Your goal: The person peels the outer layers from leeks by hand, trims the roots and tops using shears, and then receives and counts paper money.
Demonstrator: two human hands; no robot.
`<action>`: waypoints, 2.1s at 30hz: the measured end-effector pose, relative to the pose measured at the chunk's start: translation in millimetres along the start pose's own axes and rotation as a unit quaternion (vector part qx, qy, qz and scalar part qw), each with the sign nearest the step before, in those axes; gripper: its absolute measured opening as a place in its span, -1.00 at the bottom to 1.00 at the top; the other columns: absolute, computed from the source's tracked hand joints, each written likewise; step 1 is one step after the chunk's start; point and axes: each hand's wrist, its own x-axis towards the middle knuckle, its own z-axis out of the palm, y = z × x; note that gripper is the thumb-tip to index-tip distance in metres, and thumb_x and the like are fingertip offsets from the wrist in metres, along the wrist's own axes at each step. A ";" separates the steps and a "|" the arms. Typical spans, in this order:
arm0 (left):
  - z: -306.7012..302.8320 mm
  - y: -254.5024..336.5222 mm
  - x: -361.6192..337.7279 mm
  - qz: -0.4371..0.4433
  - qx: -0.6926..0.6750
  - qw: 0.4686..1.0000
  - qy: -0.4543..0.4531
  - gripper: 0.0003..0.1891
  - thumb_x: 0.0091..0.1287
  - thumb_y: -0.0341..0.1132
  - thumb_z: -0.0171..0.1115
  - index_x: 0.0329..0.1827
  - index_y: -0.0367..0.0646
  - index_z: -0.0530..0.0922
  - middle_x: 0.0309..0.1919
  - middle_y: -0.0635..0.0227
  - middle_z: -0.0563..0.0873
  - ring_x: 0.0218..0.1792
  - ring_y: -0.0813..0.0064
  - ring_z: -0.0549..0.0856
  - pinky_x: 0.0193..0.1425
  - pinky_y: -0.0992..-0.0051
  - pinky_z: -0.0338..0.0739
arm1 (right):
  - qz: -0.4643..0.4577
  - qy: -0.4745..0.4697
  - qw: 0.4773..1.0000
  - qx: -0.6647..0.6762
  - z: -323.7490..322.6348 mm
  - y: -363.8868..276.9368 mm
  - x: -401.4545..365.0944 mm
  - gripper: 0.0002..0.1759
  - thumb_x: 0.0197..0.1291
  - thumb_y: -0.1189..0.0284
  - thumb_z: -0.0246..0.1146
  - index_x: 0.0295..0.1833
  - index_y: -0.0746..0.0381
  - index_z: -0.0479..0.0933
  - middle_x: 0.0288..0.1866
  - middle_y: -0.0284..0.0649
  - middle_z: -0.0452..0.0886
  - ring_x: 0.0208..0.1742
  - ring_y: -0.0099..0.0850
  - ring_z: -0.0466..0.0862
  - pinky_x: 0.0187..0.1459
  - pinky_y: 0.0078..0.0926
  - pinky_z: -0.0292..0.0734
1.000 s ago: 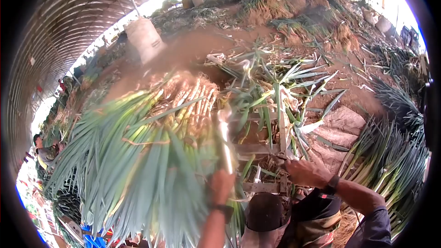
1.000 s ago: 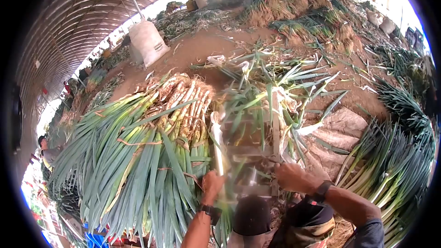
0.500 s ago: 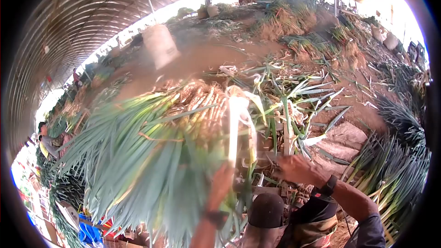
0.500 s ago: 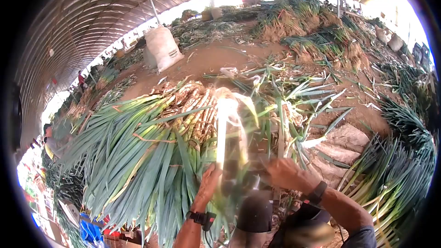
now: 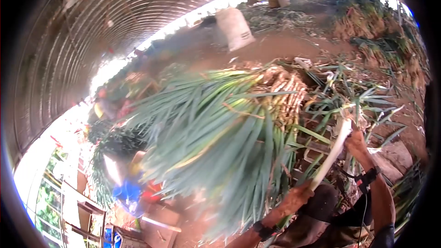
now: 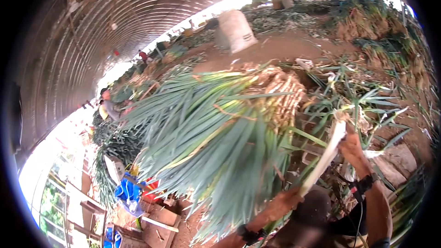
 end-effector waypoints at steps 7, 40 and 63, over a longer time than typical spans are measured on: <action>0.6 17.5 -39.8 -0.093 0.295 0.951 -0.014 -0.58 0.55 -0.10 0.16 0.22 -0.28 0.45 -0.27 -0.04 0.70 -0.29 0.13 0.71 -0.16 0.35 0.58 | 0.034 0.042 0.994 -0.100 -37.9 -19.7 48.1 -0.74 0.28 0.34 0.17 -0.10 0.31 0.60 -0.17 -0.13 0.71 -0.13 -0.23 0.73 -0.10 -0.17 0.65; -45.6 31.0 -71.2 -0.411 -0.180 0.884 0.129 -0.79 0.41 -0.21 0.33 -0.06 -0.10 0.53 -0.56 0.44 0.57 -0.56 0.54 0.58 -0.51 0.44 0.44 | 0.220 -0.234 0.806 -0.498 138.0 -51.9 11.7 -0.33 0.36 0.51 0.19 0.54 0.04 0.20 0.47 -0.03 0.36 0.05 -0.33 0.66 0.01 -0.46 0.71; -44.1 45.5 -64.4 -0.331 0.081 0.934 0.103 -0.62 0.38 -0.03 0.34 0.01 -0.16 0.62 -0.40 0.39 0.71 -0.46 0.56 0.64 -0.35 0.46 0.56 | -0.017 -0.136 0.390 -0.910 48.3 -157.8 47.3 -0.46 0.15 0.64 0.19 0.30 0.20 0.50 -0.03 -0.11 0.67 -0.22 -0.31 0.73 -0.38 -0.39 0.72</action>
